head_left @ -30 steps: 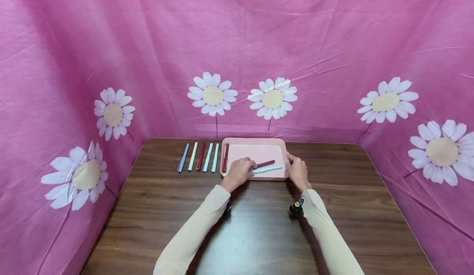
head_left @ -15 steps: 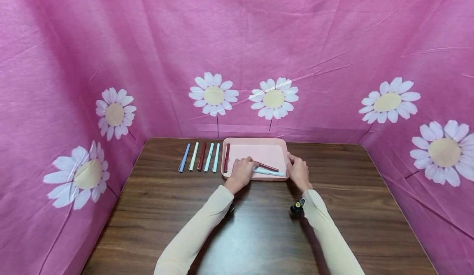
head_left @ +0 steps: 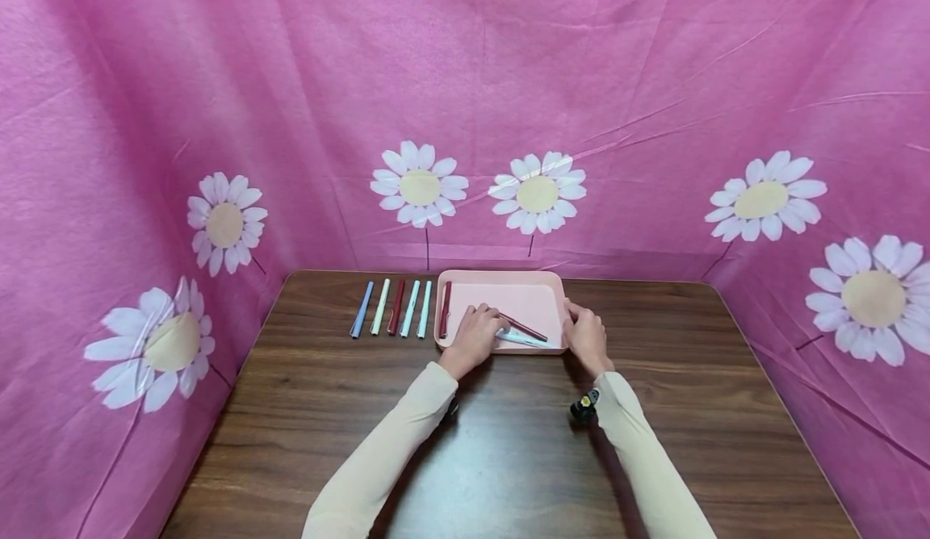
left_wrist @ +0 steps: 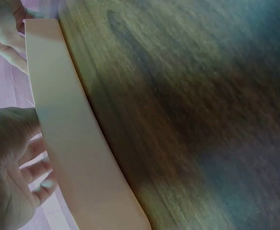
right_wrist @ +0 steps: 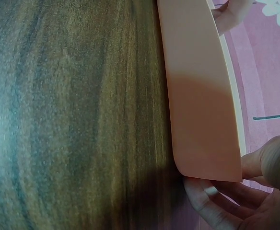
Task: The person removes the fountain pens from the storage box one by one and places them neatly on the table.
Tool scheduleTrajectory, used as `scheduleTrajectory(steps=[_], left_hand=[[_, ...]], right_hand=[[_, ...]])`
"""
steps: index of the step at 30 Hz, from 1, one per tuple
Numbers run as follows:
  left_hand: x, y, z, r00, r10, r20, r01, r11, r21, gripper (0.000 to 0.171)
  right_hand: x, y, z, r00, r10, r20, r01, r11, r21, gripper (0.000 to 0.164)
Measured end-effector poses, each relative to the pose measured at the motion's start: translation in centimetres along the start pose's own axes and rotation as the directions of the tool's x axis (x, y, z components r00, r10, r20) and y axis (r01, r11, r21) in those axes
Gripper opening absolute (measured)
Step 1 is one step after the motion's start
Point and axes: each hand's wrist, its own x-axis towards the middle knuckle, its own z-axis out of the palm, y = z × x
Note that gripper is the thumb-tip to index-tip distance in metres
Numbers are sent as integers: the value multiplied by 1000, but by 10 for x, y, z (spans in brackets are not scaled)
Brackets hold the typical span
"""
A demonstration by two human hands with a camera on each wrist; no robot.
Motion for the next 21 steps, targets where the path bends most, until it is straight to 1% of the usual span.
scheduleTrajectory(steps=[3,6,9,11,14,21], left_hand=[[1,-2,0,1000,14,28,-13,999,-29,14],[1,-3,0,998,31,48,-26,996,-88,13],[1,-3,-1,997,64,41,-57,987,-152,16],[0,-3,-1,996,89,23,-84,982,-172,18],[0,-3,-2,993,117,4,-115,981,-154,20],[0,-4,-3,989,142,-32,-144,988,-50,14]], right_hand=[[0,0,1,1000,-1,-5,1,1000,-1,50],[0,1,2,1000,0,-8,0,1000,0,50],[0,1,2,1000,0,-6,0,1000,2,50],[1,2,2,1000,-5,-6,5,1000,2,49],[1,2,2,1000,-13,-5,13,1000,1,49],[1,1,2,1000,-22,0,22,1000,6,48]])
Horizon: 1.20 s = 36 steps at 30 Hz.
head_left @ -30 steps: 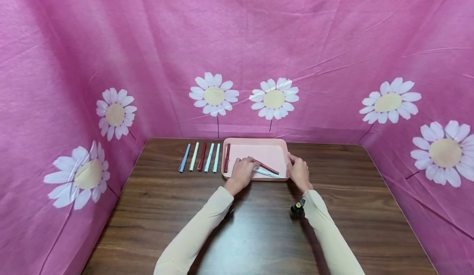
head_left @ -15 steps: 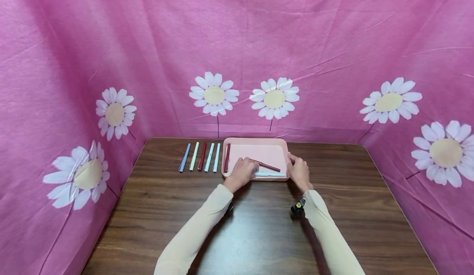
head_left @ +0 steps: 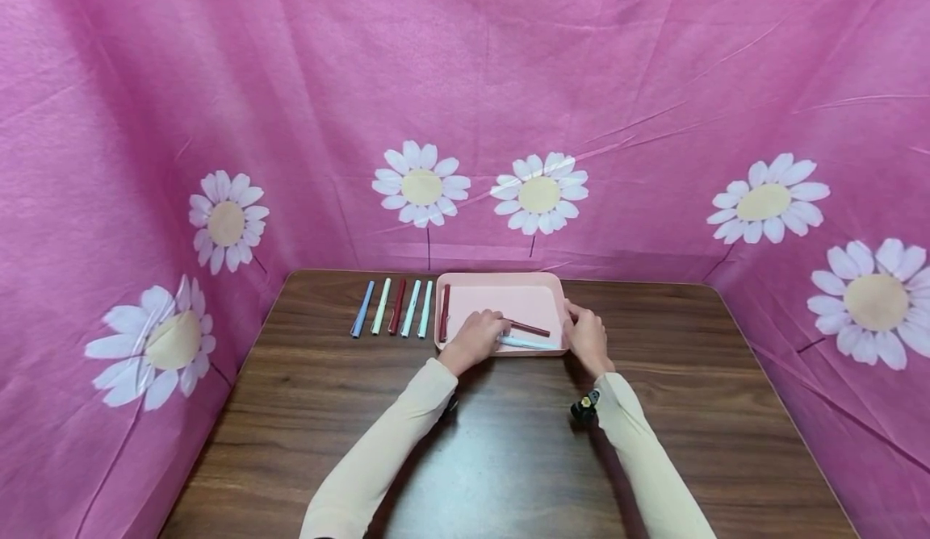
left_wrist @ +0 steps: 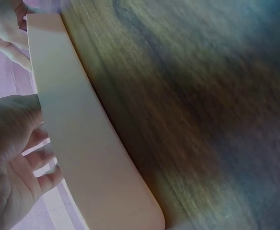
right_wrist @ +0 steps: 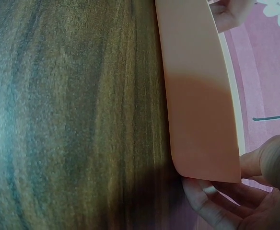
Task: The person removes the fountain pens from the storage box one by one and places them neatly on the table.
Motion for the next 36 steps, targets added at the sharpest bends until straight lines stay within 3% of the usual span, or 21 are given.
scheduleTrajectory(steps=[6,12,18,25,36], left_hand=[[4,0,-1,1000,2,7,-3,997,78,15],[6,3,-3,999,-35,34,29,984,174,23],[3,2,1,999,-33,-17,37,968,247,26],[-2,-4,-3,995,-26,-99,48,972,231,26],[-9,-14,-17,992,-33,-120,59,973,221,23]], right_hand=[[0,-2,0,1000,4,-10,-4,1000,3,47],[0,-3,-1,1000,2,0,-2,1000,2,46],[-1,-1,-2,1000,12,4,-12,1000,-9,47],[0,0,-1,1000,19,12,-18,1000,-8,48],[1,1,-1,1000,10,16,-10,1000,-6,49]])
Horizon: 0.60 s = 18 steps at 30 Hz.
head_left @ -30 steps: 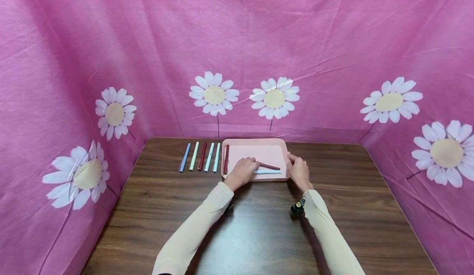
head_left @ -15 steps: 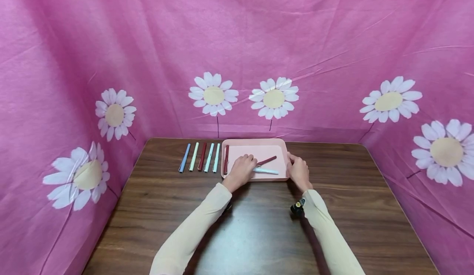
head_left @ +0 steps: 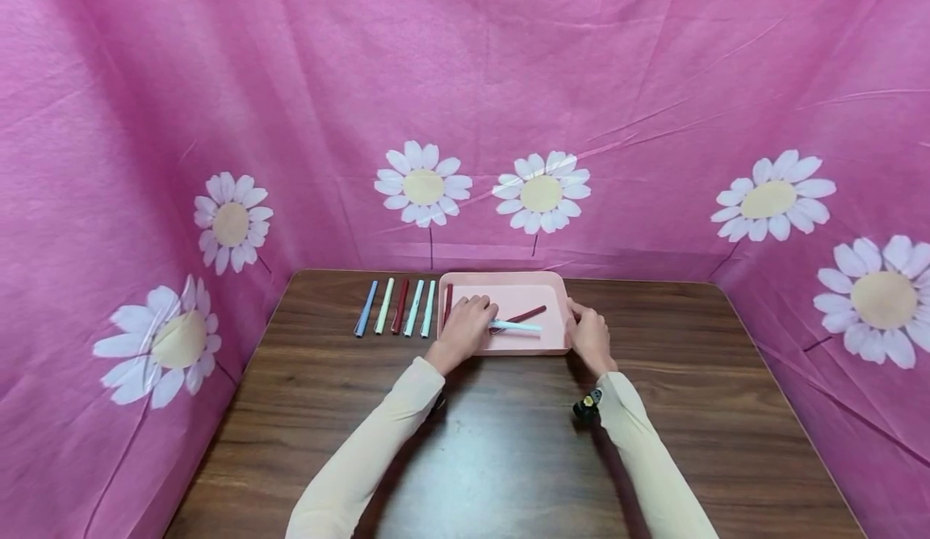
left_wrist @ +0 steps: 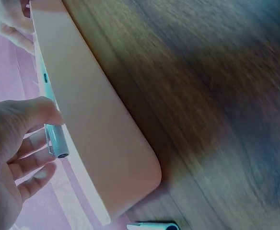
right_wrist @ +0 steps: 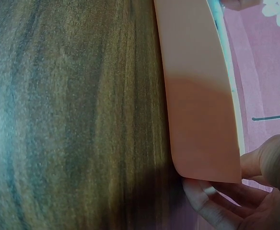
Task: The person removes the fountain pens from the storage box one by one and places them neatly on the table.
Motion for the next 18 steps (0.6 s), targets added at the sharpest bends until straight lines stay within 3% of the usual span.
scheduleTrajectory(steps=[8,18], left_hand=[[-7,-10,-3,999,-18,-31,18,1000,-4,22],[-22,-33,-6,995,-55,-85,54,998,-22,26]], right_hand=[[1,1,1,1000,-8,-4,8,1000,2,49],[-1,-2,-1,1000,-23,-7,22,1000,-10,47]])
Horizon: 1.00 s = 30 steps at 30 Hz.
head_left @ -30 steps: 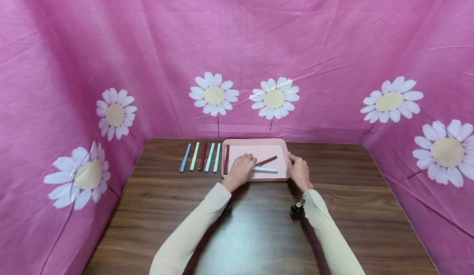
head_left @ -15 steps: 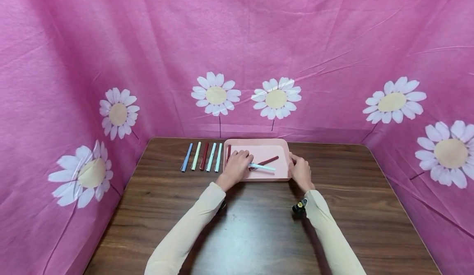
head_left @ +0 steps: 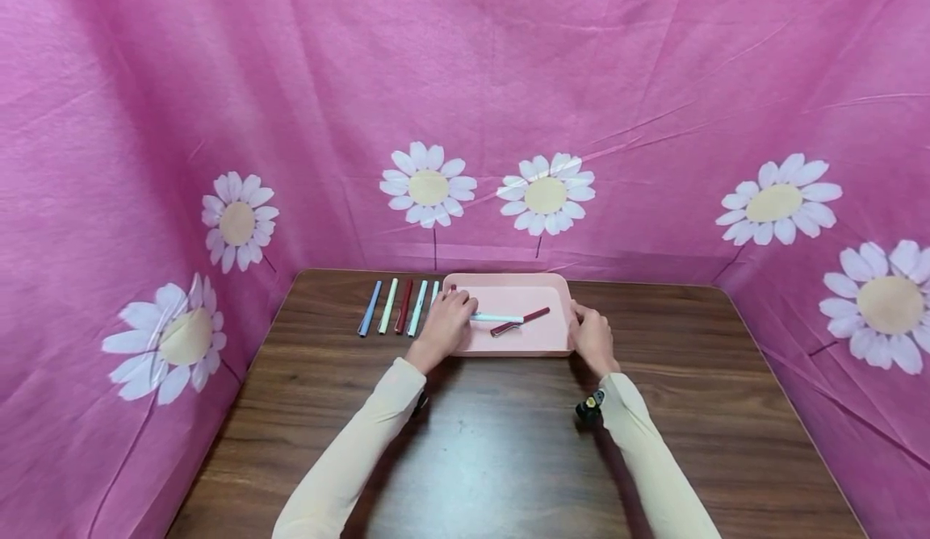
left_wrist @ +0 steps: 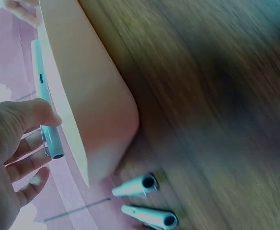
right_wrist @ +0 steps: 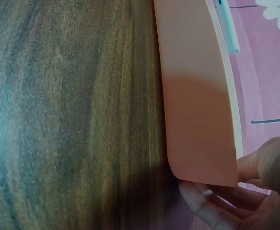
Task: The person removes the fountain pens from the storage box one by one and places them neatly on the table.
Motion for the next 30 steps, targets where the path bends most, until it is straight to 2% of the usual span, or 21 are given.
scheduleTrajectory(steps=[11,17,24,30], left_hand=[[-17,-25,-6,994,-110,-31,109,994,-25,30],[-24,-36,-7,989,-125,-73,126,992,12,26],[-34,-48,-9,988,-150,-39,150,989,-19,22],[-43,-59,-10,983,-170,-64,169,985,-15,24]], right_hand=[[0,-2,0,1000,-2,-12,2,1000,-10,46],[-1,-1,0,1000,7,8,-7,1000,-4,46],[-1,1,0,1000,13,14,-13,1000,-4,45],[-1,0,0,1000,21,21,-21,1000,-4,47]])
